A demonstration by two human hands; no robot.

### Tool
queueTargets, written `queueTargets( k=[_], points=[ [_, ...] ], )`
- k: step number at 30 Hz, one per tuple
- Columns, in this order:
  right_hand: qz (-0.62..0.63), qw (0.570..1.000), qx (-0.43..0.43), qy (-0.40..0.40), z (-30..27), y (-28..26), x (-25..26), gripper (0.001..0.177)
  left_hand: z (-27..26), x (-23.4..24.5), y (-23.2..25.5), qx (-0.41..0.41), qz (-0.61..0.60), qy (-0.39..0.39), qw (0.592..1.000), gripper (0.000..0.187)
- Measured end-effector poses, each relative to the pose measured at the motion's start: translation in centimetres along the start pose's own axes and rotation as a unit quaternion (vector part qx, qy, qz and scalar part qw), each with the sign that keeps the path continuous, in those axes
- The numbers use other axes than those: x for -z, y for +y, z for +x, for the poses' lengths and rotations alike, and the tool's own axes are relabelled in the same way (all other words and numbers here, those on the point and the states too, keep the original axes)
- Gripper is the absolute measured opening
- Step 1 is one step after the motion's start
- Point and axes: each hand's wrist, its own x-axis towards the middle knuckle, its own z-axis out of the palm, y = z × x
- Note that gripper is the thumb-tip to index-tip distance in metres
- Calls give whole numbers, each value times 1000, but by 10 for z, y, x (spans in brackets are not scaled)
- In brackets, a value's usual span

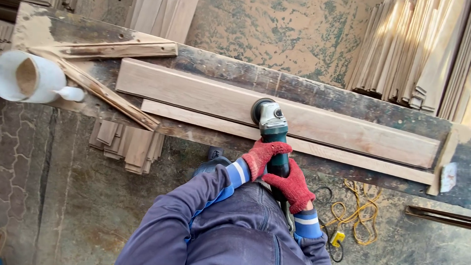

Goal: The recorder picks up a wooden plank, walks to a workbench, and uses an angle grinder equipped with a sanding disc to sand the surface of the wood.

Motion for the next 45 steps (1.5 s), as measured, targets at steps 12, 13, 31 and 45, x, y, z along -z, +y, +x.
queueTargets(
  k=[12,13,31,45],
  points=[
    [88,993,-40,75,2,63,123,67,38,-147,-78,38,16,-85,996,84],
    [126,988,-38,84,0,68,130,64,40,-157,-82,41,22,-92,995,83],
    [64,997,5,39,19,40,93,75,57,-107,-60,23,19,-41,999,82],
    [187,971,-43,139,-3,39,99,58,54,-150,-55,60,133,-145,979,85]
  ],
)
